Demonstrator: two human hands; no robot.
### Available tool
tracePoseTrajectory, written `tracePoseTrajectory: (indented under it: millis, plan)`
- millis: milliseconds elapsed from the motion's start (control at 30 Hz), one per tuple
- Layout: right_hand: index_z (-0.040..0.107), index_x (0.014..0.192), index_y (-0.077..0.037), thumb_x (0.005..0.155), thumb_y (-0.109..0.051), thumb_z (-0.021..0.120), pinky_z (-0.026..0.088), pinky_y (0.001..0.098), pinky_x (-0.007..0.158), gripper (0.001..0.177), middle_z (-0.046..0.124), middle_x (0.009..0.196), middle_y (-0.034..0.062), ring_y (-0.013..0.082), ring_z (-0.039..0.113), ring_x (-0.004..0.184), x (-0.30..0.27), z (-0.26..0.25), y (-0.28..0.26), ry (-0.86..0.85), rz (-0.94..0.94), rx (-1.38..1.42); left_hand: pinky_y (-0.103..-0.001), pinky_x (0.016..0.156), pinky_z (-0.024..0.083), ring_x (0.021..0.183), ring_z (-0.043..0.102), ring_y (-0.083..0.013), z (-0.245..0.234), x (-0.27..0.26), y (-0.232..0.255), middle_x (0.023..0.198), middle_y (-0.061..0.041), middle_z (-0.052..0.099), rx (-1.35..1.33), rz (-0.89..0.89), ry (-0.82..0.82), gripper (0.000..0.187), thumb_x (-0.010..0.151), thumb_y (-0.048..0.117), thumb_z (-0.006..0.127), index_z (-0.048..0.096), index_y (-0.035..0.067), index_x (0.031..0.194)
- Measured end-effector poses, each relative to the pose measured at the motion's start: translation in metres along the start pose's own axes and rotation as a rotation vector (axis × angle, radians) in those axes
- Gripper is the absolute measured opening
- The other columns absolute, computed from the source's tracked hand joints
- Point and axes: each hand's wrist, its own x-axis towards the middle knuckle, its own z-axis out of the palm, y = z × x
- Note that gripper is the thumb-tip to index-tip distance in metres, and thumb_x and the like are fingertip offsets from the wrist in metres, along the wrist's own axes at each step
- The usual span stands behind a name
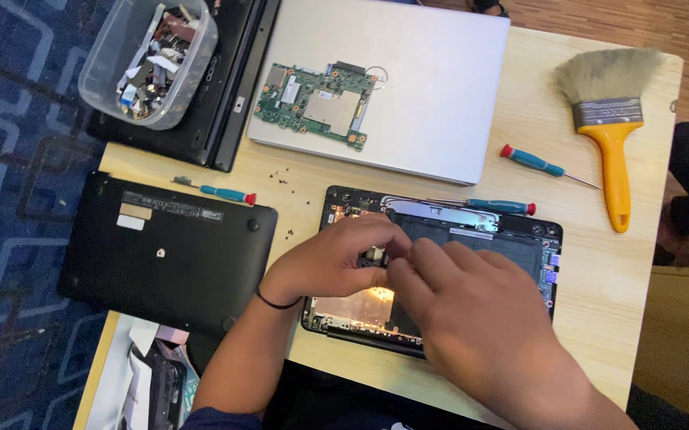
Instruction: Repairing a laptop by unscrewing and removing internal components
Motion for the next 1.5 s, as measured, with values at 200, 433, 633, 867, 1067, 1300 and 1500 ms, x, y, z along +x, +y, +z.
tracePoseTrajectory:
  millis: [200,433,633,867,1067,1300,1500]
  plan:
    - [0.054,0.095,-0.028,0.085,-0.038,0.055,0.049,0.0435,0.053,0.014,0.054,0.078,0.0002,0.0284,0.062,0.067,-0.008,-0.002,0.009,-0.196,0.093,-0.108,-0.032,0.082,0.044,0.088,0.062,-0.0202,-0.041,-0.057,0.029,0.090,-0.005,0.068,0.425,-0.116,0.481,0.007,0.086,0.008,0.063,0.064,0.007,0.094]
    - [0.058,0.098,-0.028,0.080,-0.038,0.058,0.047,0.0461,0.047,0.020,0.058,0.078,-0.0027,0.0298,0.062,0.069,-0.011,-0.006,0.023,-0.182,0.164,-0.103,-0.036,0.076,0.040,0.085,0.053,-0.0257,-0.047,-0.086,-0.014,0.089,0.000,0.066,0.847,-0.349,0.439,0.014,0.078,0.011,0.069,0.065,0.013,0.091]
    - [0.065,0.102,-0.015,0.090,-0.023,0.064,0.047,0.0389,0.055,0.014,0.063,0.081,0.0014,0.0236,0.062,0.072,-0.016,-0.033,0.033,0.075,0.195,0.108,-0.045,0.066,0.034,0.086,0.045,-0.0296,-0.027,-0.090,-0.021,0.088,-0.001,0.053,1.087,-0.490,0.429,0.010,0.074,0.017,0.068,0.061,0.019,0.081]
    - [0.063,0.105,0.011,0.089,0.005,0.067,0.053,0.0302,0.075,0.017,0.060,0.088,0.0217,0.0243,0.069,0.080,-0.029,-0.036,0.037,0.229,0.394,0.488,-0.047,0.067,0.033,0.092,0.045,-0.0314,-0.015,-0.090,-0.026,0.088,-0.002,0.054,1.126,-0.516,0.463,0.008,0.074,0.019,0.068,0.062,0.018,0.078]
    - [0.062,0.101,0.009,0.085,0.001,0.068,0.055,0.0297,0.072,0.019,0.065,0.085,0.0172,0.0211,0.068,0.073,-0.024,-0.053,0.032,0.213,0.311,0.460,-0.045,0.069,0.031,0.092,0.046,-0.0293,-0.011,-0.092,-0.023,0.089,0.000,0.054,1.097,-0.482,0.511,0.008,0.077,0.019,0.067,0.061,0.019,0.081]
    - [0.061,0.106,0.008,0.083,-0.008,0.066,0.055,0.0298,0.072,0.028,0.064,0.089,0.0190,0.0217,0.066,0.076,-0.026,-0.057,0.025,0.248,0.280,0.517,-0.023,0.074,0.040,0.079,0.050,-0.0131,0.013,-0.063,0.012,0.082,-0.003,0.055,-0.097,-0.092,0.908,0.012,0.088,0.016,0.064,0.058,0.006,0.084]
    - [0.060,0.108,0.007,0.082,-0.007,0.069,0.054,0.0297,0.072,0.032,0.062,0.093,0.0216,0.0241,0.064,0.078,-0.035,-0.044,0.028,0.343,0.270,0.552,-0.025,0.065,0.037,0.074,0.045,-0.0147,0.036,-0.035,0.013,0.080,-0.008,0.050,-1.069,0.117,0.778,0.017,0.085,0.013,0.070,0.056,0.004,0.088]
